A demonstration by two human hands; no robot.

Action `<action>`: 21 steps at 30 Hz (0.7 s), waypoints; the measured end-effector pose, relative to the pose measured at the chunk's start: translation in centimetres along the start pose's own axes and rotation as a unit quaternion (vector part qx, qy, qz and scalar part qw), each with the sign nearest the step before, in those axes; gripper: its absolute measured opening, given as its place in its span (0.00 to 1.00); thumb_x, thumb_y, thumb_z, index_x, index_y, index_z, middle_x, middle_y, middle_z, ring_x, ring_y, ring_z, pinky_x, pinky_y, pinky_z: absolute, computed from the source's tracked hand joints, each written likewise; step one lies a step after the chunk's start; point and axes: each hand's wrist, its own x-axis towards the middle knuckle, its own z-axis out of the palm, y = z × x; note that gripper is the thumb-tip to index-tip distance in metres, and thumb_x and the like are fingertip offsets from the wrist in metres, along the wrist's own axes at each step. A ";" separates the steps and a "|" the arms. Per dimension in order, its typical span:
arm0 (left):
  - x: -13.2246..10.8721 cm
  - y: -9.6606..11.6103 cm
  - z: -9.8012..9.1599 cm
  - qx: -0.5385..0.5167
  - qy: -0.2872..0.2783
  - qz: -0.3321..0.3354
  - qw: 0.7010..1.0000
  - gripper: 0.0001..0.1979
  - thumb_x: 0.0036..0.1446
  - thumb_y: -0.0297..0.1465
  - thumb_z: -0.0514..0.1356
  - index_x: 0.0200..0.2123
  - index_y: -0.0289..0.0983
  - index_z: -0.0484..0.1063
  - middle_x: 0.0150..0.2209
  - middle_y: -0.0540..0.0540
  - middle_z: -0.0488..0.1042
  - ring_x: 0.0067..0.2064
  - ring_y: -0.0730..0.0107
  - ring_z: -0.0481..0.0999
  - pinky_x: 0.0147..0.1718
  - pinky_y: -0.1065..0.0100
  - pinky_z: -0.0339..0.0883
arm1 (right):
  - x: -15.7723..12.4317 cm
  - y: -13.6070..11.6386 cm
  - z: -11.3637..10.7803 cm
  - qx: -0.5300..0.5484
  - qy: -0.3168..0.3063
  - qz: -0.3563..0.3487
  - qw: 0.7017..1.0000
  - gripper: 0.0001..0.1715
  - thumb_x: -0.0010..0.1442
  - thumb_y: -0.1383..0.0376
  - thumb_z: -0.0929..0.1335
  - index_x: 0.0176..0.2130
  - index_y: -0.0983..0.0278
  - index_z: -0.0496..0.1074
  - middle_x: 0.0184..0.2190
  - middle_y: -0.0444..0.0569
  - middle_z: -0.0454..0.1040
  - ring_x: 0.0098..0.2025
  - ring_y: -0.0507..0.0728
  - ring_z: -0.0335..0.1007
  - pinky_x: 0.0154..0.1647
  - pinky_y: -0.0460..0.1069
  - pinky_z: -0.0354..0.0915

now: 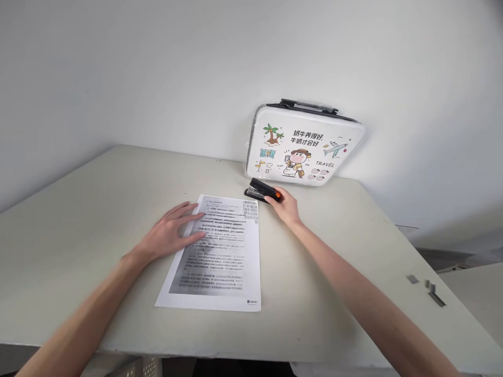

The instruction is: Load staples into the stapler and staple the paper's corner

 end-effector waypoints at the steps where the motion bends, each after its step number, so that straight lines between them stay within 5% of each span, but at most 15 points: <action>1: 0.0 0.0 0.0 0.002 -0.001 -0.001 1.000 0.39 0.60 0.67 0.55 0.63 0.50 0.77 0.72 0.50 0.65 0.74 0.46 0.60 0.73 0.47 0.56 | 0.5 -0.4 1.0 0.001 -0.008 -0.005 1.000 0.29 0.60 0.47 0.73 0.54 0.58 0.77 0.54 0.51 0.81 0.54 0.64 0.77 0.62 0.58 0.69; 14: 0.0 1.1 -0.7 0.004 -0.021 -0.016 1.000 0.39 0.60 0.66 0.56 0.63 0.50 0.76 0.72 0.49 0.64 0.74 0.45 0.58 0.72 0.45 0.57 | 4.2 -8.2 9.0 0.007 -0.178 -0.059 0.982 0.23 0.69 0.56 0.73 0.58 0.63 0.73 0.58 0.53 0.75 0.55 0.62 0.76 0.56 0.61 0.74; 17: -0.1 1.2 -0.7 0.000 -0.024 -0.014 1.000 0.39 0.61 0.66 0.55 0.64 0.50 0.75 0.73 0.49 0.63 0.75 0.47 0.58 0.73 0.47 0.55 | 2.5 -7.1 7.7 0.027 -0.156 -0.036 0.987 0.34 0.61 0.55 0.78 0.61 0.64 0.72 0.61 0.54 0.75 0.63 0.64 0.72 0.68 0.60 0.66; 21: 0.0 0.8 -0.4 0.006 -0.016 0.000 1.000 0.39 0.63 0.66 0.52 0.65 0.48 0.75 0.72 0.49 0.64 0.75 0.49 0.59 0.73 0.49 0.53 | -3.0 -3.9 1.3 0.041 -0.095 -0.004 0.995 0.34 0.66 0.47 0.71 0.63 0.61 0.68 0.66 0.58 0.72 0.68 0.62 0.68 0.70 0.60 0.64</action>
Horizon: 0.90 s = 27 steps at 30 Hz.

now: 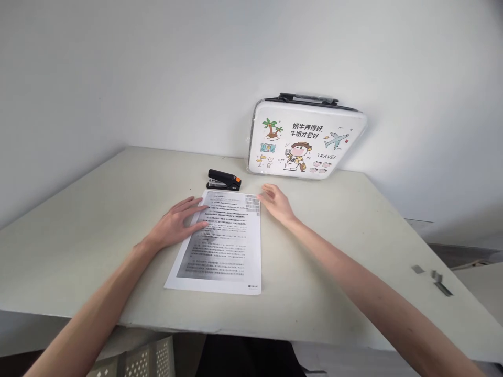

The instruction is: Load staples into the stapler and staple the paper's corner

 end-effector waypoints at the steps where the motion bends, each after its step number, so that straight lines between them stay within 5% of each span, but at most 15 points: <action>1: 0.1 -0.1 0.1 0.002 0.005 0.003 1.000 0.40 0.64 0.66 0.51 0.65 0.47 0.75 0.72 0.48 0.65 0.74 0.49 0.59 0.73 0.49 0.54 | -2.2 0.5 -1.8 -0.001 0.011 0.001 1.000 0.33 0.66 0.46 0.70 0.62 0.60 0.69 0.64 0.57 0.73 0.67 0.62 0.69 0.71 0.60 0.63; 6: 0.6 -0.4 0.3 0.003 0.020 0.005 1.000 0.41 0.63 0.67 0.49 0.64 0.46 0.76 0.72 0.47 0.65 0.74 0.49 0.61 0.73 0.50 0.54 | -13.2 0.4 -10.3 -0.019 0.010 0.027 0.999 0.24 0.66 0.47 0.70 0.56 0.54 0.73 0.62 0.50 0.76 0.66 0.62 0.71 0.73 0.63 0.61; 10: 1.1 -0.8 0.2 0.008 0.012 0.000 1.000 0.41 0.66 0.65 0.44 0.65 0.46 0.73 0.72 0.49 0.64 0.73 0.50 0.62 0.74 0.52 0.51 | -20.1 -1.5 -14.7 -0.050 -0.026 0.076 0.996 0.21 0.69 0.50 0.68 0.58 0.49 0.74 0.64 0.47 0.75 0.67 0.64 0.70 0.70 0.64 0.66; 14: 1.6 -1.4 0.3 0.009 0.022 -0.008 1.000 0.42 0.69 0.63 0.40 0.67 0.40 0.69 0.74 0.47 0.61 0.72 0.50 0.65 0.74 0.52 0.51 | -24.9 -1.1 -18.2 -0.133 0.081 0.076 0.985 0.18 0.69 0.50 0.66 0.54 0.53 0.75 0.59 0.53 0.77 0.62 0.66 0.73 0.64 0.64 0.69; 18: 2.0 -2.1 0.5 0.024 0.013 -0.019 0.999 0.41 0.70 0.60 0.39 0.68 0.39 0.67 0.73 0.45 0.62 0.72 0.51 0.64 0.74 0.49 0.51 | -28.3 2.2 -23.3 -0.297 0.262 0.069 0.916 0.24 0.66 0.50 0.68 0.57 0.57 0.73 0.61 0.57 0.73 0.67 0.69 0.64 0.69 0.68 0.60; 23: 2.4 -2.9 0.9 0.041 0.013 -0.021 0.999 0.37 0.71 0.56 0.41 0.68 0.40 0.68 0.72 0.47 0.64 0.71 0.53 0.65 0.73 0.49 0.52 | -30.0 6.8 -28.8 -0.329 0.302 0.172 0.878 0.43 0.61 0.45 0.70 0.66 0.64 0.65 0.64 0.64 0.67 0.68 0.72 0.61 0.68 0.65 0.60; 27: 2.5 -3.5 1.2 0.045 0.022 0.004 0.999 0.36 0.72 0.55 0.42 0.67 0.40 0.68 0.71 0.47 0.65 0.70 0.54 0.67 0.73 0.50 0.53 | -28.1 8.4 -29.3 -0.298 0.298 0.234 0.876 0.50 0.58 0.41 0.71 0.68 0.67 0.64 0.65 0.66 0.68 0.68 0.73 0.63 0.66 0.63 0.63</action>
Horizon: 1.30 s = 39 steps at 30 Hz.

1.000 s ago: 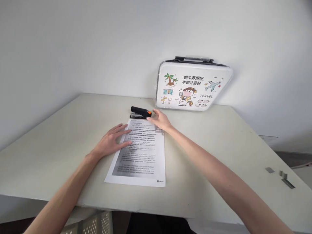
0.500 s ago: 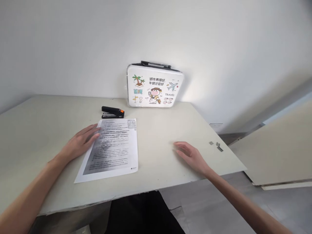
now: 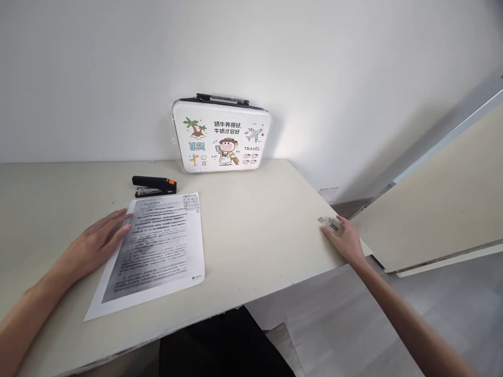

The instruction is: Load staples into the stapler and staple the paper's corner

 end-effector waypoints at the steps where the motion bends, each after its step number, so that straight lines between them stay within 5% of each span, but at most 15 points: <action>1: 0.0 -0.1 0.1 0.001 0.002 0.003 1.000 0.35 0.72 0.55 0.42 0.67 0.40 0.68 0.71 0.48 0.65 0.70 0.54 0.67 0.73 0.51 0.53 | 0.5 -0.5 0.6 0.008 0.002 0.006 1.000 0.50 0.58 0.41 0.71 0.67 0.67 0.65 0.65 0.66 0.68 0.67 0.73 0.64 0.65 0.63 0.63; 16: -0.5 1.6 -0.4 0.003 0.003 -0.011 1.000 0.37 0.71 0.56 0.41 0.64 0.39 0.71 0.70 0.45 0.67 0.69 0.53 0.67 0.73 0.50 0.54 | 3.6 -6.0 7.4 0.067 -0.004 -0.088 0.994 0.26 0.62 0.53 0.66 0.53 0.65 0.75 0.55 0.64 0.78 0.57 0.70 0.74 0.62 0.67 0.66; 20: -0.9 2.2 -0.7 -0.005 -0.003 -0.018 1.000 0.39 0.71 0.58 0.40 0.65 0.38 0.71 0.70 0.43 0.66 0.70 0.52 0.66 0.73 0.49 0.53 | 4.5 -11.4 12.9 0.110 -0.038 -0.160 0.980 0.21 0.65 0.57 0.63 0.52 0.63 0.75 0.54 0.62 0.79 0.56 0.68 0.75 0.63 0.66 0.67; 30: -1.9 2.6 -0.5 -0.003 0.017 -0.005 1.000 0.36 0.70 0.60 0.46 0.66 0.45 0.72 0.72 0.46 0.65 0.72 0.50 0.64 0.72 0.49 0.56 | 4.7 -29.7 27.3 0.220 -0.184 -0.325 0.901 0.20 0.64 0.70 0.62 0.51 0.61 0.76 0.53 0.57 0.80 0.56 0.64 0.76 0.66 0.62 0.66; 35: -2.1 2.7 -0.5 -0.001 0.017 0.005 1.000 0.34 0.70 0.59 0.50 0.66 0.46 0.72 0.71 0.47 0.66 0.73 0.51 0.62 0.72 0.48 0.56 | 4.2 -35.9 30.9 0.278 -0.262 -0.343 0.858 0.20 0.63 0.71 0.64 0.51 0.60 0.77 0.55 0.53 0.81 0.58 0.62 0.76 0.67 0.61 0.65; 39: -2.3 2.8 -0.7 -0.011 0.013 -0.006 1.000 0.33 0.69 0.59 0.52 0.65 0.47 0.73 0.72 0.47 0.65 0.73 0.49 0.62 0.72 0.48 0.58 | 3.9 -37.8 31.2 0.330 -0.318 -0.332 0.824 0.17 0.70 0.65 0.62 0.51 0.58 0.77 0.55 0.49 0.81 0.58 0.60 0.77 0.67 0.60 0.65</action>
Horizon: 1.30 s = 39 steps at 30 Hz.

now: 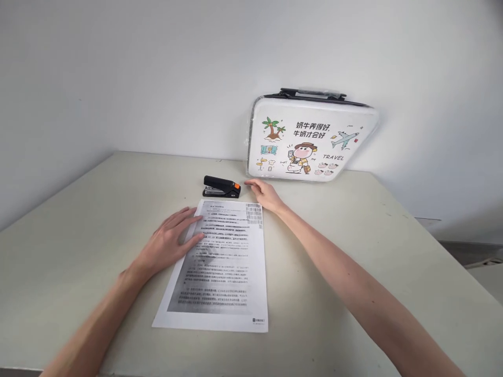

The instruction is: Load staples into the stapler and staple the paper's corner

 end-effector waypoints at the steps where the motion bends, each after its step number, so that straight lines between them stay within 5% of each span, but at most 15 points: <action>1: 0.0 0.0 -0.1 -0.004 -0.002 -0.001 1.000 0.33 0.69 0.59 0.52 0.65 0.47 0.73 0.72 0.47 0.65 0.73 0.49 0.62 0.72 0.47 0.58 | -0.1 -0.2 0.0 0.020 -0.004 0.002 1.000 0.17 0.72 0.63 0.61 0.52 0.57 0.76 0.56 0.49 0.81 0.59 0.59 0.77 0.68 0.60 0.65; 8: 0.0 0.0 -0.4 -0.005 -0.015 -0.018 1.000 0.33 0.68 0.59 0.52 0.65 0.48 0.73 0.72 0.47 0.65 0.73 0.48 0.62 0.72 0.46 0.57 | -1.5 -1.2 0.5 0.143 -0.011 0.018 0.989 0.22 0.74 0.46 0.62 0.56 0.53 0.73 0.60 0.47 0.79 0.65 0.57 0.73 0.70 0.60 0.63; 14: 0.1 0.0 -0.5 -0.012 -0.020 -0.021 0.999 0.33 0.68 0.59 0.53 0.65 0.47 0.73 0.72 0.47 0.65 0.73 0.49 0.61 0.72 0.48 0.57 | -3.7 -1.5 0.0 0.202 0.063 0.062 0.975 0.27 0.72 0.40 0.60 0.55 0.54 0.71 0.64 0.51 0.75 0.68 0.58 0.69 0.71 0.60 0.63; 23: 0.2 0.2 -0.7 -0.011 -0.020 -0.046 0.999 0.34 0.67 0.61 0.52 0.65 0.48 0.73 0.72 0.47 0.64 0.72 0.49 0.64 0.71 0.48 0.58 | -15.2 -5.4 -7.1 0.148 0.098 0.136 0.975 0.23 0.69 0.43 0.67 0.54 0.53 0.75 0.63 0.49 0.75 0.68 0.61 0.69 0.73 0.61 0.58; 28: 0.4 0.3 -0.6 -0.004 -0.014 -0.049 0.999 0.34 0.67 0.61 0.51 0.65 0.48 0.73 0.72 0.48 0.65 0.72 0.49 0.65 0.72 0.48 0.56 | -20.3 -7.6 -10.6 0.087 0.085 0.173 0.977 0.20 0.69 0.45 0.67 0.51 0.53 0.78 0.61 0.49 0.78 0.65 0.62 0.72 0.69 0.61 0.64; 34: 0.8 -0.1 -0.6 -0.024 -0.017 -0.047 0.998 0.34 0.71 0.57 0.47 0.67 0.42 0.70 0.72 0.45 0.65 0.72 0.52 0.64 0.73 0.50 0.53 | -22.8 -9.0 -10.9 0.062 0.063 0.157 0.984 0.16 0.69 0.49 0.68 0.47 0.53 0.79 0.54 0.50 0.81 0.60 0.63 0.75 0.66 0.61 0.66; 39: 1.0 -0.4 -0.7 -0.051 0.003 -0.067 0.996 0.33 0.73 0.51 0.44 0.67 0.38 0.68 0.68 0.43 0.71 0.68 0.55 0.71 0.70 0.56 0.60 | -22.6 -9.0 -11.1 0.073 0.147 0.181 0.970 0.16 0.66 0.48 0.69 0.39 0.56 0.77 0.45 0.51 0.82 0.51 0.63 0.79 0.59 0.61 0.71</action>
